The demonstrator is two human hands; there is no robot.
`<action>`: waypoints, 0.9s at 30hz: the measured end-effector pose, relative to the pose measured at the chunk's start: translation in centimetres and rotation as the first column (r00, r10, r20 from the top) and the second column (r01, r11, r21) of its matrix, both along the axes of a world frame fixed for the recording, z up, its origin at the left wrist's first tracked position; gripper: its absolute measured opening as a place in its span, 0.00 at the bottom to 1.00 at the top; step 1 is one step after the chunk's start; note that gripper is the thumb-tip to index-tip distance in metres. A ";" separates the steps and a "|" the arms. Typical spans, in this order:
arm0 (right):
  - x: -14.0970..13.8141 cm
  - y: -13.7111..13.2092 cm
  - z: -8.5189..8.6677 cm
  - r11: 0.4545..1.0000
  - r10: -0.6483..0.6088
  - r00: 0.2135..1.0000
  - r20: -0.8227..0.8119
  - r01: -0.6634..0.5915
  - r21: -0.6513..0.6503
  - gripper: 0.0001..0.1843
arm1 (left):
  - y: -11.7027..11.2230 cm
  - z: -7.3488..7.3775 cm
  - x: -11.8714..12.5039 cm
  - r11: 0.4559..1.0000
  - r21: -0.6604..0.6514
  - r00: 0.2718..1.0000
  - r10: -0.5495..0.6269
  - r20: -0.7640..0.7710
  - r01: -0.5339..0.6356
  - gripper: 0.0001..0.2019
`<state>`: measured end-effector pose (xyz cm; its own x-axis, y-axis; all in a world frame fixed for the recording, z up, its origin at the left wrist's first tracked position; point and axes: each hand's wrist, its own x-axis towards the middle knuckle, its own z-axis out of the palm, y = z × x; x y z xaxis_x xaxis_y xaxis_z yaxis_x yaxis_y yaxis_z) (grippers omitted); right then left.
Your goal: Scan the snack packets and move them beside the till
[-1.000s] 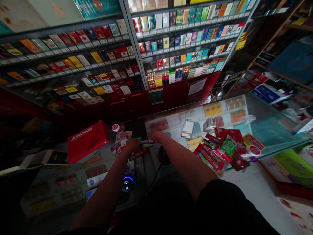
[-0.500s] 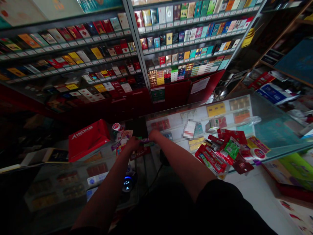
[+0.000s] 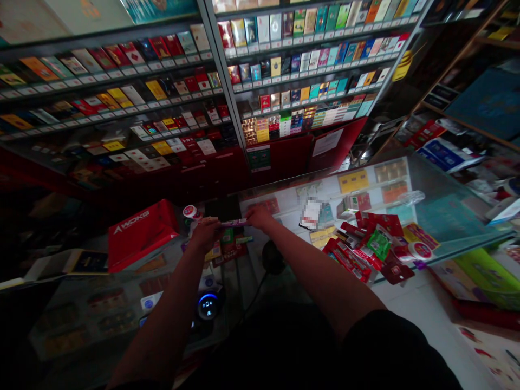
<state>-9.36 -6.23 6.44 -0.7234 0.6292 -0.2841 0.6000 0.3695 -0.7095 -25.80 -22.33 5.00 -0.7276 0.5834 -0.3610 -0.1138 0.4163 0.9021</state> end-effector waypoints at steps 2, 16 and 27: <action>0.8 0.2 0.2 0.979 -0.136 0.985 -0.103 0.118 -0.163 0.15 | 0.2 0.7 0.3 0.993 0.054 0.977 0.092 0.193 -0.105 0.13; 6.6 0.9 1.4 0.791 -0.493 0.834 -0.249 0.310 -0.528 0.09 | 1.7 3.2 2.5 0.976 0.189 0.913 0.026 0.407 -0.112 0.17; 10.7 1.3 1.8 0.737 -0.629 0.728 -0.273 0.446 -0.507 0.16 | 4.1 2.7 4.1 0.977 0.204 0.892 -0.035 0.451 -0.064 0.15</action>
